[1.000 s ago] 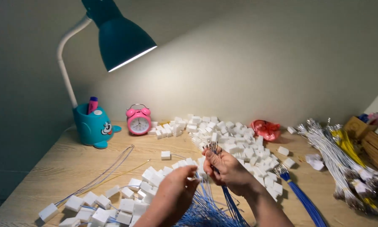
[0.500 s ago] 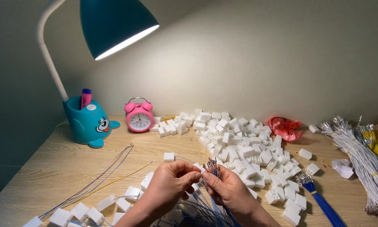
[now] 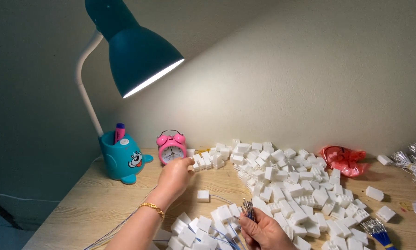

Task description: The person inserts the stripped ends of blue wires into small white plastic connectors. They repeatedly pick up a connector, insert a wire, and place the assembled piece on the table among many others.

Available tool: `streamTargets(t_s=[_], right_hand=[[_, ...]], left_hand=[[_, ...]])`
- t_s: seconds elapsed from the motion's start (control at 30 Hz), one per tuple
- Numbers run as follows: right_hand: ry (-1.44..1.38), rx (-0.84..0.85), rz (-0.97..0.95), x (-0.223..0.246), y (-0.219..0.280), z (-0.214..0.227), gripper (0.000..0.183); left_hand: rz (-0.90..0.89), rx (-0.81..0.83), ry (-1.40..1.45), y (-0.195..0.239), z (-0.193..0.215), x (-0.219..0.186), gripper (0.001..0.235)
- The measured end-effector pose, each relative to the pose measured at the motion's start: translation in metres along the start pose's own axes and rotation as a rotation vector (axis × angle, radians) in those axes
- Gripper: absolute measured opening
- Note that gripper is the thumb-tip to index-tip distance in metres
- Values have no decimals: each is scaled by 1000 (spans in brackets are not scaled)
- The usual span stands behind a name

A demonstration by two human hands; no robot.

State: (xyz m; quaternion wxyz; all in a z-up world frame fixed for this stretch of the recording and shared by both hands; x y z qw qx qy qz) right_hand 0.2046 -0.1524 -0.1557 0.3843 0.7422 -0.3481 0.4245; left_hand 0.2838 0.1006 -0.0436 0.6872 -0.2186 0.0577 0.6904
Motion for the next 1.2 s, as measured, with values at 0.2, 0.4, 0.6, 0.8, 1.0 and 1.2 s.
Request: streamTargets(t_s=[0.2,0.4,0.6,0.8,1.0,1.2], right_hand=[[-75,105,122,-21,-26,8,12],[-135,68,104,-31,-29,14,9],[-23,-70,107,-16,-22,24,15],[-127,-118,154,-7,-19,27,10],[-158,-114,157,5,-3,7,9],[8,-126,219,25,17,-9,12]], left_hand=[[-42,62,-39,-29,-45,4,13],[-23,31,-8,-38,-53,5,13],[14,-23,181,-37,-46,12,28],[256,130,1092,48,17,-34,47],[444,217,1782,154,28,-70,58],[772,117,2007,200,7,-88,58]])
Point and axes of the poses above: each hand's wrist, its own y-axis away from the middle knuckle, its own z-axis out of the back of the hand, x = y × z, the point moved 9 cm from there along -y, towards the middle knuckle, and after that the axes turned 5 degrees about -z, right-handed, at the moved point
